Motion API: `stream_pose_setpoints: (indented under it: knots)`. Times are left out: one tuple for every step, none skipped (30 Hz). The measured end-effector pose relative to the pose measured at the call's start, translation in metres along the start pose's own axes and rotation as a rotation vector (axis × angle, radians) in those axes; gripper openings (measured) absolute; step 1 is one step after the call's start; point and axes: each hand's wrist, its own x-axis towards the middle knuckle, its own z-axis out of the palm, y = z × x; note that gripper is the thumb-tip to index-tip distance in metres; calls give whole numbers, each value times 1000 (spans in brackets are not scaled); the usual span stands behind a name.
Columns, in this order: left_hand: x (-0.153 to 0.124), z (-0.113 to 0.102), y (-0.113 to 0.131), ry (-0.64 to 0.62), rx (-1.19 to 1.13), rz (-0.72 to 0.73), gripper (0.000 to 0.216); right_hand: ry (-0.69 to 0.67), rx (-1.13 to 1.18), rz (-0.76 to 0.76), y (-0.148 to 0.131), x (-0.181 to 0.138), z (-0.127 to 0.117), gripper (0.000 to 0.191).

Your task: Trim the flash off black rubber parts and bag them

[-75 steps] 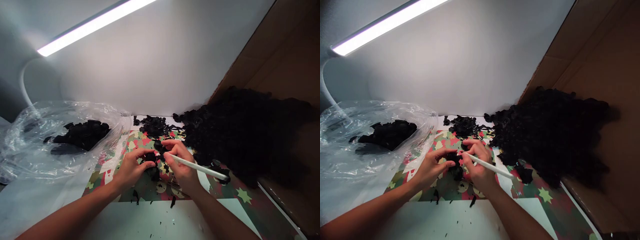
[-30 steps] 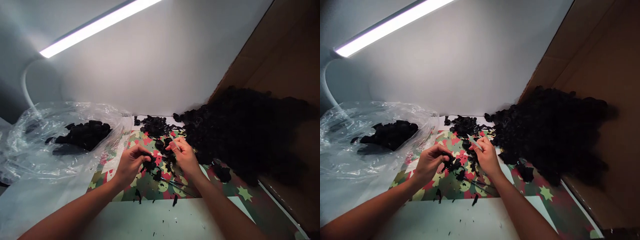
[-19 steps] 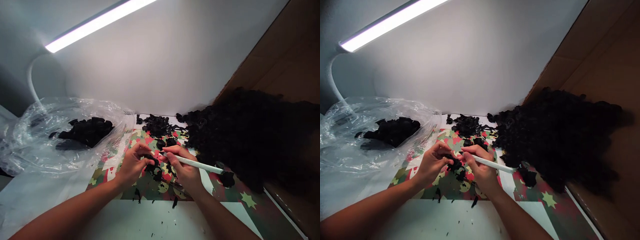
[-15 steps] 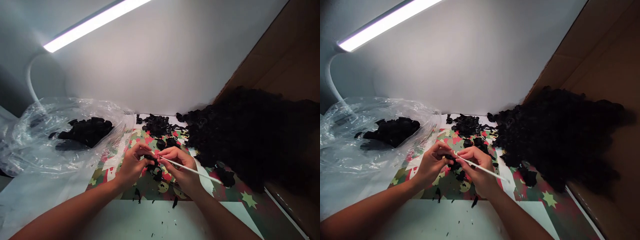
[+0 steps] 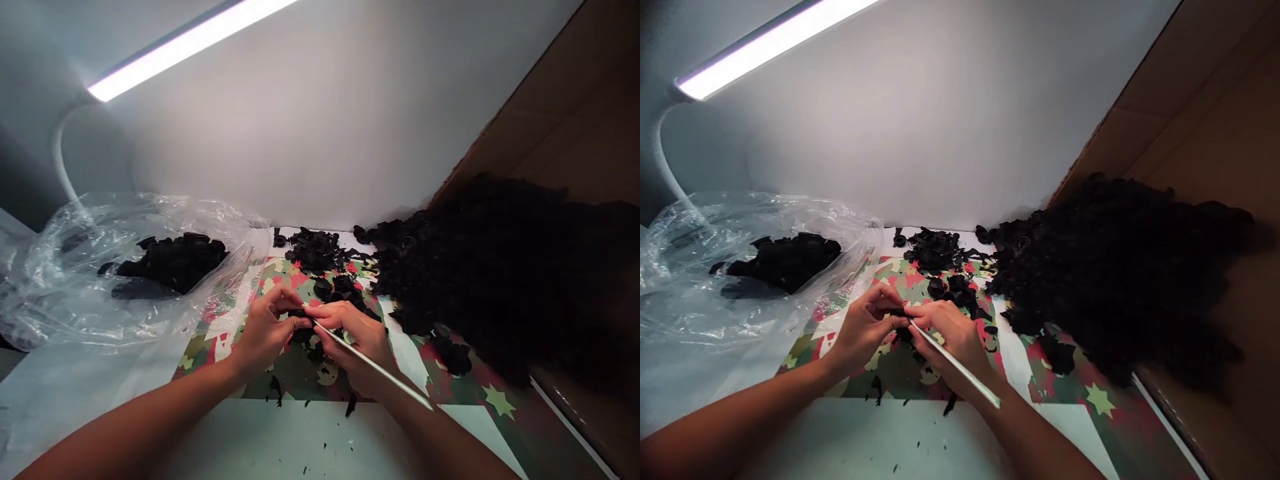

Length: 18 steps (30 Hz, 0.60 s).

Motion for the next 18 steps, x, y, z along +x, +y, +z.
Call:
stream_pose_setpoints:
  knots:
    - [0, 0, 0, -4, 3, -4, 23, -2, -20, -13, 0, 0, 0, 13]
    - [-1, 1, 0, -6, 4, -10, 23, 1, -45, -23, 0, 0, 1, 14]
    - [-1, 1, 1, -8, 5, -20, 23, 5, -77, -26, 0, 0, 2, 16]
    - [-1, 2, 2, -5, 6, -35, 24, 9, -115, -21, 0, 0, 4, 18]
    - [-1, 3, 3, -1, 7, -52, 24, 15, -153, -16, 1, 0, 5, 19]
    - [0, 3, 4, 4, 6, -69, 25, 23, -190, -8, 1, 1, 8, 21]
    - [0, 4, 4, 6, 1, -83, 26, 28, -222, -1, 0, 1, 10, 22]
    - [1, 4, 4, 3, -7, -94, 27, 28, -248, 8, 0, 1, 12, 24]
    - [2, 4, 4, -4, -15, -102, 28, 25, -268, 15, -1, 1, 14, 25]
    - [3, 3, 4, -8, -21, -105, 29, 22, -285, 23, -2, 1, 15, 25]
    - [4, 3, 3, -15, -25, -107, 30, 19, -298, 27, -3, 1, 17, 25]
    - [4, 3, 3, -20, -25, -110, 29, 16, -309, 28, -3, 1, 18, 25]
    - [4, 3, 4, -23, -21, -115, 29, 11, -317, 22, -3, 0, 19, 25]
    - [3, 3, 5, -25, -20, -117, 28, 10, -326, 16, -1, 0, 18, 24]
    - [1, 4, 7, -34, -22, -115, 27, 13, -338, 13, 1, 1, 17, 23]
    - [-1, 5, 9, -45, -25, -110, 27, 20, -354, 23, 4, 1, 15, 23]
    - [-3, 7, 12, -56, -26, -104, 27, 31, -369, 51, 8, 2, 12, 23]
    - [-6, 8, 14, -64, -25, -96, 28, 49, -377, 96, 11, 3, 8, 22]
